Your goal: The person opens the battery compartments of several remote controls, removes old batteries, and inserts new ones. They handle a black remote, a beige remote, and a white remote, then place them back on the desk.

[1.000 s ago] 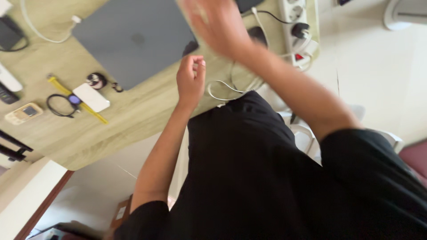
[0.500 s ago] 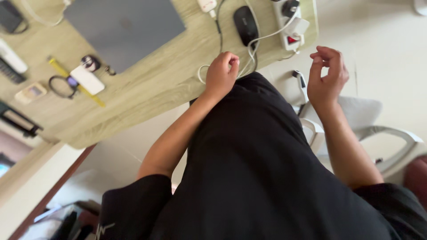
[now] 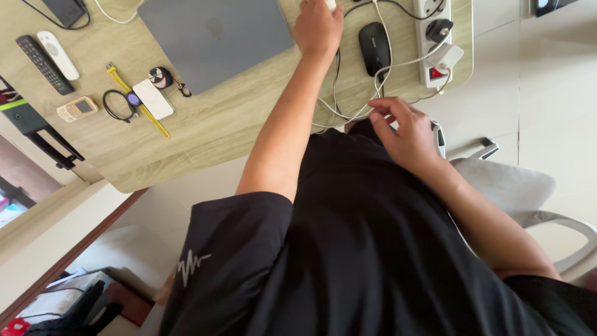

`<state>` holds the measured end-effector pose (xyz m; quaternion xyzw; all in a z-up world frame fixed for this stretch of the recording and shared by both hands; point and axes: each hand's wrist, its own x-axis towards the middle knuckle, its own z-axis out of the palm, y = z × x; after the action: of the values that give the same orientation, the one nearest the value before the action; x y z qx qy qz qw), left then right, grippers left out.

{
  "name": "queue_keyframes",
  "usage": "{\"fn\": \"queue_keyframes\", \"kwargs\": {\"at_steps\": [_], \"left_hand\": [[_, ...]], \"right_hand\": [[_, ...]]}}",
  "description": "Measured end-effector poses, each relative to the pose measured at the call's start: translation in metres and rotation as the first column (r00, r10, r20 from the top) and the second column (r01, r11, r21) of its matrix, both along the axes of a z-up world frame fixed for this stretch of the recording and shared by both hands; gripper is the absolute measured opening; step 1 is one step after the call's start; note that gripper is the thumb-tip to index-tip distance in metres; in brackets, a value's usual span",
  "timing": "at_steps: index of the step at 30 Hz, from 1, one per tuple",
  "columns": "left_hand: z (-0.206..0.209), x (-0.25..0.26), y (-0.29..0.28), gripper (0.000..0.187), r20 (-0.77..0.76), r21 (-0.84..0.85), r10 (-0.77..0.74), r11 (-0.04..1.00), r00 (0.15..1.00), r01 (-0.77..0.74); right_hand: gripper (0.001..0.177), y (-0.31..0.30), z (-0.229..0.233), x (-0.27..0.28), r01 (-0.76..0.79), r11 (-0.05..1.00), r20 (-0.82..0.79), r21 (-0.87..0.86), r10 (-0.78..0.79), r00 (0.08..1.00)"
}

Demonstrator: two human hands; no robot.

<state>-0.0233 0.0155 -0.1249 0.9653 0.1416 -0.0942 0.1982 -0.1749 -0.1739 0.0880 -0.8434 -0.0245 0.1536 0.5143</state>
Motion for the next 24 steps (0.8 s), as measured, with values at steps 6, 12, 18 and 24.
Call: {"fn": "queue_keyframes", "kwargs": {"at_steps": [6, 12, 18, 24], "left_hand": [[0.022, -0.011, 0.010, 0.054, 0.069, -0.461, 0.107, 0.885, 0.992, -0.064], [0.110, -0.070, 0.021, 0.040, 0.154, -0.757, 0.045, 0.647, 0.987, 0.088], [0.148, -0.075, 0.035, 0.029, 0.045, -0.832, -0.009, 0.553, 0.999, 0.042], [0.130, -0.067, 0.044, 0.032, -0.016, -0.877, -0.075, 0.479, 0.997, 0.022]], "right_hand": [[0.021, 0.021, -0.021, 0.025, 0.082, 0.997, -0.057, -0.017, -0.083, 0.995], [0.018, 0.048, -0.035, 0.060, -0.004, 1.000, 0.107, -0.017, 0.005, 0.994], [0.016, 0.057, -0.037, 0.071, -0.090, 0.994, -0.014, 0.069, 0.092, 0.996], [0.017, 0.053, -0.037, 0.071, -0.058, 0.996, 0.022, 0.064, 0.057, 0.998]]}}
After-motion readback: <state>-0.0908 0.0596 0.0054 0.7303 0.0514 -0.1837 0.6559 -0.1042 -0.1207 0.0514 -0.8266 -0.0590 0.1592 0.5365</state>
